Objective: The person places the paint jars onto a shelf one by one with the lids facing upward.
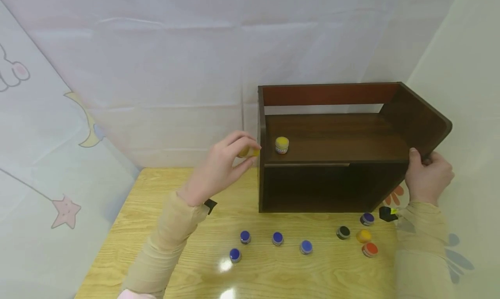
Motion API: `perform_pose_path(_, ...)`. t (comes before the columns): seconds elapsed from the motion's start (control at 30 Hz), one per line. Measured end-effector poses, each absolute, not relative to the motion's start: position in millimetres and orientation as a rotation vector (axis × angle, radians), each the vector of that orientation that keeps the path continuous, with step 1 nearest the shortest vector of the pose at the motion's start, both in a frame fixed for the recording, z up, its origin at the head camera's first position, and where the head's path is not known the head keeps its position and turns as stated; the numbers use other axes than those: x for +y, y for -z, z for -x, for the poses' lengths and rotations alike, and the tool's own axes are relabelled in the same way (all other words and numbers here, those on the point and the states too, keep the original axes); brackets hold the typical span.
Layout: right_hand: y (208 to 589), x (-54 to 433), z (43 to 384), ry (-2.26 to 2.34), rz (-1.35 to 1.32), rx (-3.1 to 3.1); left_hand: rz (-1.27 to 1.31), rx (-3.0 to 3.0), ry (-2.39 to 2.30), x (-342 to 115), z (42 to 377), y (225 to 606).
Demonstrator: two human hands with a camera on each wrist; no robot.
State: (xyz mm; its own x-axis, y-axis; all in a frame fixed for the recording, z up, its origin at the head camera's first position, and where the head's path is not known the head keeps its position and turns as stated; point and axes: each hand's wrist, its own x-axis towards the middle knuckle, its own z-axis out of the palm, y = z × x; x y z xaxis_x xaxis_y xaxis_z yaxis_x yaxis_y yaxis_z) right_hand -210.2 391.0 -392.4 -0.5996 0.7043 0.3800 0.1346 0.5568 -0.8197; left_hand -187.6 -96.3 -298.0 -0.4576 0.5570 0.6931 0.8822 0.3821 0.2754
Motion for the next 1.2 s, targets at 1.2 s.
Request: perform_pose_path(1.2,396,389,216,-0.999,0.675,-2.065,1.170,-2.155,0.890,-68,220,195)
